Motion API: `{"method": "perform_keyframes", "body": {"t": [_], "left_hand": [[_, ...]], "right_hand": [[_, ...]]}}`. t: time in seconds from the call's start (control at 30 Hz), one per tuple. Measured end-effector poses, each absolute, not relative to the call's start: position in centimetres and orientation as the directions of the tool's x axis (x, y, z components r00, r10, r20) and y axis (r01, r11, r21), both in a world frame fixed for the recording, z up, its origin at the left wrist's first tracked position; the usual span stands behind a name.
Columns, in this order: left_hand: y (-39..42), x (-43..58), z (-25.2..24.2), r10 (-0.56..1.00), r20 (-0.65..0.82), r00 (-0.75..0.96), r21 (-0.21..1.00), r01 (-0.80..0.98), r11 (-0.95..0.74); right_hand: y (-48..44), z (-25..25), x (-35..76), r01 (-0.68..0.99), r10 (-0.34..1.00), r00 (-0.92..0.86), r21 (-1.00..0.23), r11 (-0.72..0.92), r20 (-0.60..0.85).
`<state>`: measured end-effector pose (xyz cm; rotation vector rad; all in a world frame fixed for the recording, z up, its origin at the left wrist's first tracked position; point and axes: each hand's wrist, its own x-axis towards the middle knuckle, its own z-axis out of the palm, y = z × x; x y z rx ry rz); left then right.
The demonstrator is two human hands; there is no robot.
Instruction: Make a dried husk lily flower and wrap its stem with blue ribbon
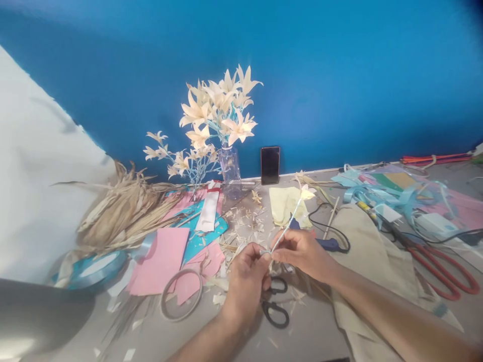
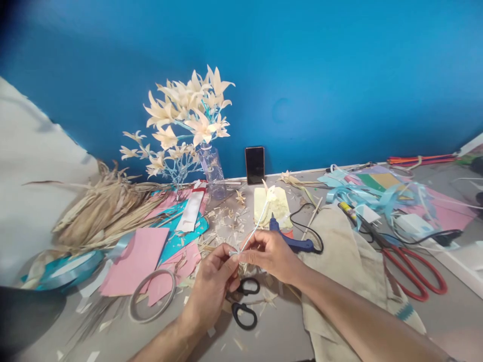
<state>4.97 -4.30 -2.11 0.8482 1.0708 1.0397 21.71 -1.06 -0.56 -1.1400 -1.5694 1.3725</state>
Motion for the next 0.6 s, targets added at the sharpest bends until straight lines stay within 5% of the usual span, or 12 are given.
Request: {"method": "perform_keyframes", "body": {"t": [0.6], "left_hand": [[-4.30, 5.36, -1.63, 0.917, -0.329, 0.226, 0.865, -0.318, 0.388]], "right_hand": [[-1.07, -0.45, 21.63, 0.157, 0.966, -0.259, -0.986, 0.051, 0.009]]}}
